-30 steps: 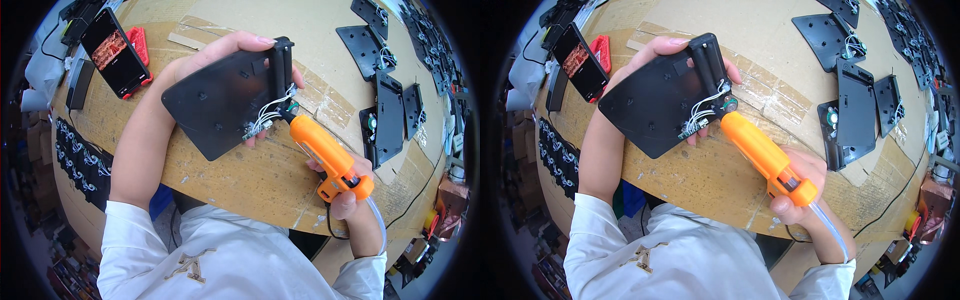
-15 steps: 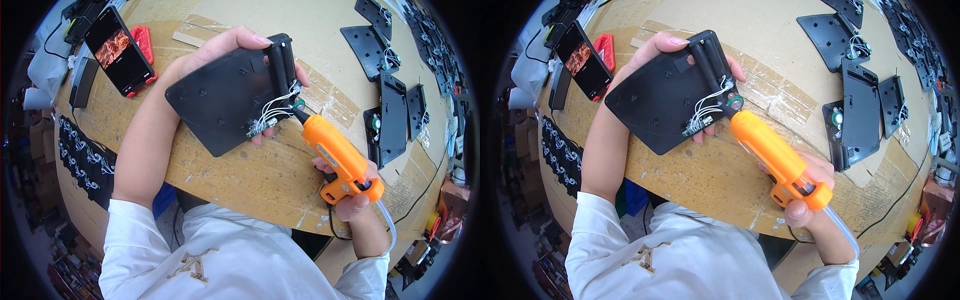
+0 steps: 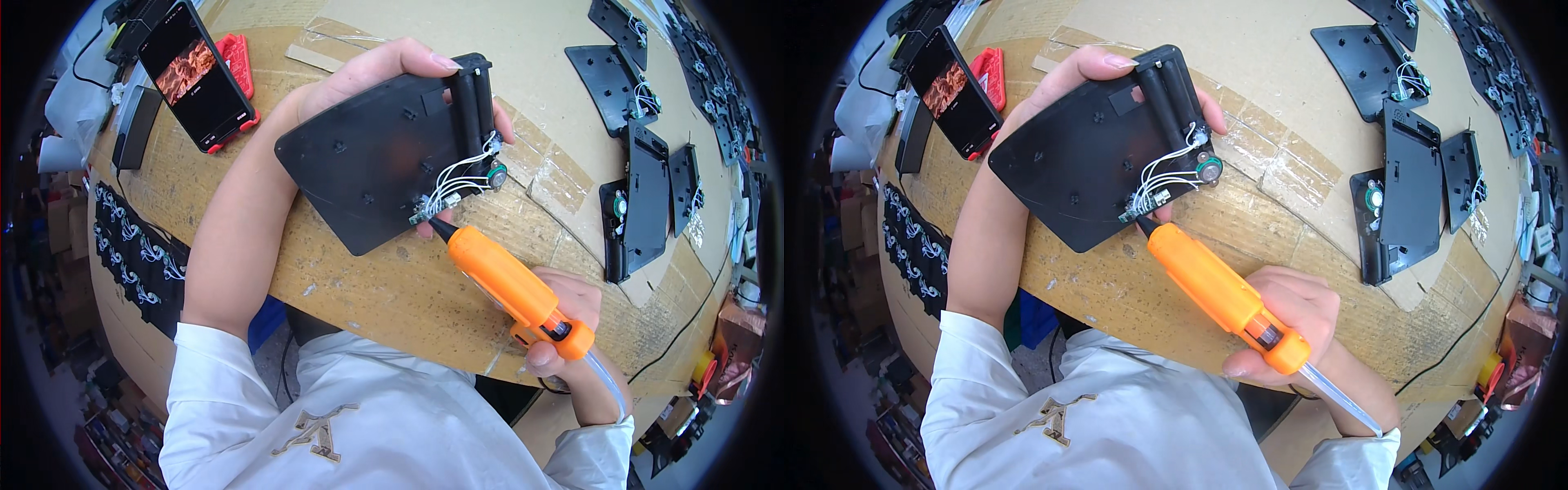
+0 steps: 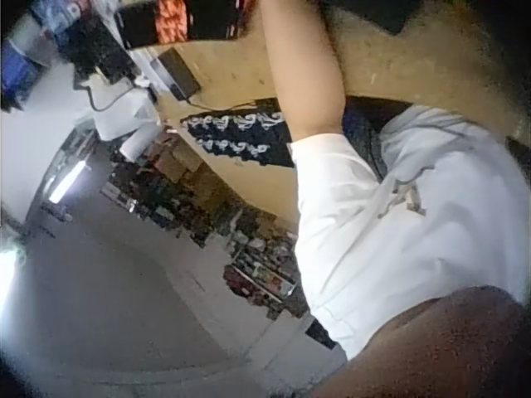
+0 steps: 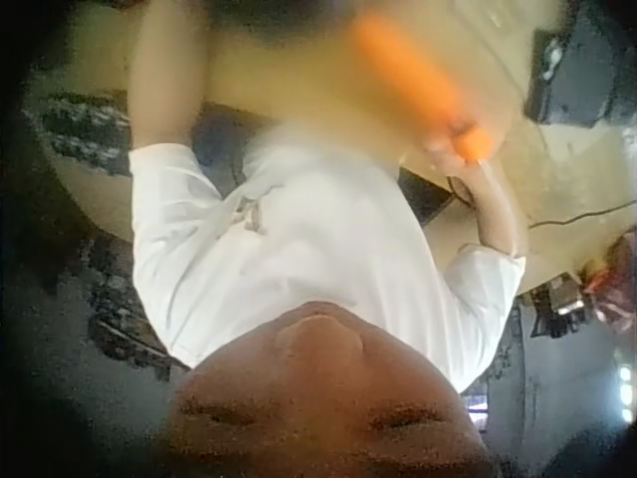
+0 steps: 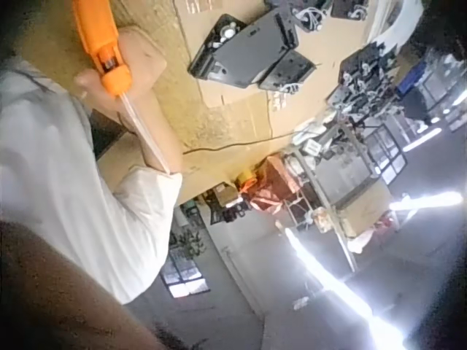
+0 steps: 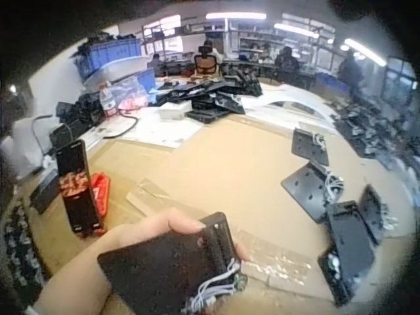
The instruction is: The person uses a hot glue gun to apply adhesive to the internal wiring and components of black plastic electronic housings. They handle the units one at a time, applying glue to specific areas, and then place the finished units into a stack on the table.
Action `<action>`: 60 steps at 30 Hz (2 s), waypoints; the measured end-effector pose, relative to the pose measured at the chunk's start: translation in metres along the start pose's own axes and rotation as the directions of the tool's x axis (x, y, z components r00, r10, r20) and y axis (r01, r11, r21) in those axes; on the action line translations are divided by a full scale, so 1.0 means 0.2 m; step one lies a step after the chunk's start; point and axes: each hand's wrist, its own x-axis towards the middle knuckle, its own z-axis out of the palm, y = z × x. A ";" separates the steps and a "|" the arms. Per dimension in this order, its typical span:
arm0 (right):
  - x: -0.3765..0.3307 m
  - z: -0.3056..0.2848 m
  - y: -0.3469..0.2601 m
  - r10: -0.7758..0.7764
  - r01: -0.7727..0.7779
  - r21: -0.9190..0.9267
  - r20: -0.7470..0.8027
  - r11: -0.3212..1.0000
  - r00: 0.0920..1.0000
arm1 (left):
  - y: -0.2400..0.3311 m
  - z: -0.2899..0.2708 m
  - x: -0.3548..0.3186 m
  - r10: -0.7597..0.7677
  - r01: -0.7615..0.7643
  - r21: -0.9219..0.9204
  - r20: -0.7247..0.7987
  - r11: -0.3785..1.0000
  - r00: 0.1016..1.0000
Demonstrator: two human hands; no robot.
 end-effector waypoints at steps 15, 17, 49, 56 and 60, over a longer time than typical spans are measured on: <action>-0.02 0.01 0.02 -0.010 0.010 -0.006 -0.029 1.000 1.000 | 0.02 -0.05 0.01 -0.105 0.111 -0.054 0.103 0.992 0.989; -0.02 0.01 0.03 -0.024 0.024 0.001 -0.029 1.000 0.999 | 0.02 -0.05 0.02 -0.109 0.115 -0.057 0.104 0.992 0.989; 0.02 0.00 -0.02 0.002 -0.001 -0.077 0.008 0.997 1.000 | 0.04 -0.08 0.01 -0.058 0.083 -0.136 0.181 0.987 0.982; 0.02 0.01 -0.05 -0.053 0.053 -0.151 0.002 0.987 0.999 | 0.03 -0.10 0.04 -0.063 0.097 -0.124 0.257 0.988 0.964; 0.04 0.01 -0.06 -0.072 0.085 -0.161 0.083 0.983 0.994 | 0.03 -0.11 0.02 -0.058 0.098 -0.147 0.256 0.984 0.965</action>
